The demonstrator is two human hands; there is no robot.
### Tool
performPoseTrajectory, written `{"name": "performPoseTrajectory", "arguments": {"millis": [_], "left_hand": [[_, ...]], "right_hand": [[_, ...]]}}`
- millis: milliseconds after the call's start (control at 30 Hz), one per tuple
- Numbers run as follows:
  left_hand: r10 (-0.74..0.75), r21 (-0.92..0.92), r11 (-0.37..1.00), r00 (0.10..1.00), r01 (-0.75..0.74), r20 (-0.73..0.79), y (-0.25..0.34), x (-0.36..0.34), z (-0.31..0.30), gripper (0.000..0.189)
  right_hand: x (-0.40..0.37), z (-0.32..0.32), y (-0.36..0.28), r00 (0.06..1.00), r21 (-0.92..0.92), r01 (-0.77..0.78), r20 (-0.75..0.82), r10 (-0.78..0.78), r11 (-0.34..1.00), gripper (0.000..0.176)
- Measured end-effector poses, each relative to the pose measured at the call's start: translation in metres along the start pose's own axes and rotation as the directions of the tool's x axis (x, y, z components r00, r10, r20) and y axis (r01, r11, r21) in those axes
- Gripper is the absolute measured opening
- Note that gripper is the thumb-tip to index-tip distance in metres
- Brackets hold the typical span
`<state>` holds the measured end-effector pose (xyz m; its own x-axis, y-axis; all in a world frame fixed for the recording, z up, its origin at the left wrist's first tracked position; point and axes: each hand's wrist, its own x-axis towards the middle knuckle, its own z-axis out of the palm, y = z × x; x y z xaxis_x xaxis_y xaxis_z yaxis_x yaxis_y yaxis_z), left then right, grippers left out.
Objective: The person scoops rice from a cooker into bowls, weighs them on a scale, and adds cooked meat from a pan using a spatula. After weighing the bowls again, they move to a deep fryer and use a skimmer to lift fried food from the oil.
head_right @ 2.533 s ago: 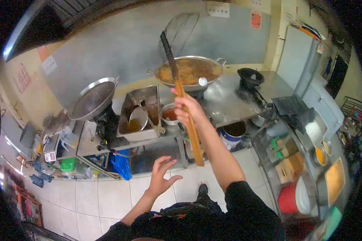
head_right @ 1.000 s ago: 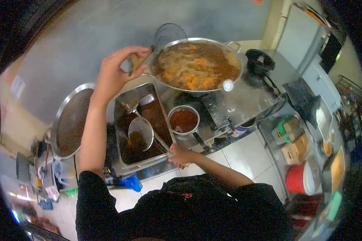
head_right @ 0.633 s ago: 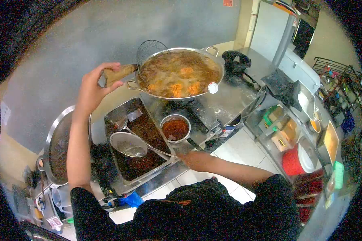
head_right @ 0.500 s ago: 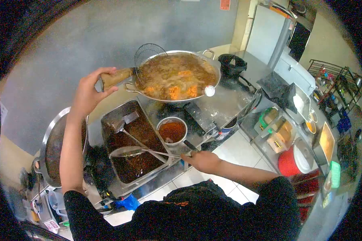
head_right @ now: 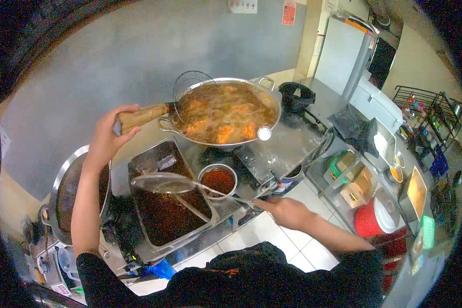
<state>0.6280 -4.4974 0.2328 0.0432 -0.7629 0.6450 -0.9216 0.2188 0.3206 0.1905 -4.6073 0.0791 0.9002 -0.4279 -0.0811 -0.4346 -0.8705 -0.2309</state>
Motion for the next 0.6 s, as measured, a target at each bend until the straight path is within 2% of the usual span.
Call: {"name": "performPoseTrajectory", "arguments": {"millis": [167, 267, 433, 533, 600], "left_hand": [[-0.024, 0.036, 0.999, 0.999, 0.025, -0.036, -0.001, 0.008, 0.0, 0.041], [-0.075, 0.065, 0.995, 0.995, 0.078, -0.06, 0.005, 0.011, 0.004, 0.041], [-0.214, 0.016, 0.976, 0.968, 0.218, -0.129, 0.036, 0.011, 0.033, 0.04], [-0.255, 0.01, 0.965, 0.949, 0.262, -0.187, 0.071, 0.015, 0.061, 0.038], [-0.279, 0.006, 0.958, 0.939, 0.286, -0.199, 0.093, 0.022, 0.078, 0.037]], "right_hand": [[-0.028, -0.092, 0.029, 0.981, -0.033, -0.065, -0.185, 0.058, 0.997, 0.059], [-0.035, -0.126, 0.077, 0.972, -0.106, -0.099, -0.223, 0.073, 0.989, 0.059], [-0.019, -0.167, 0.155, 0.992, -0.329, -0.097, -0.113, 0.063, 0.939, 0.06], [0.011, -0.17, 0.205, 0.99, -0.397, -0.093, -0.132, 0.044, 0.913, 0.057], [0.033, -0.161, 0.248, 0.981, -0.408, -0.068, -0.193, -0.013, 0.911, 0.062]]}}
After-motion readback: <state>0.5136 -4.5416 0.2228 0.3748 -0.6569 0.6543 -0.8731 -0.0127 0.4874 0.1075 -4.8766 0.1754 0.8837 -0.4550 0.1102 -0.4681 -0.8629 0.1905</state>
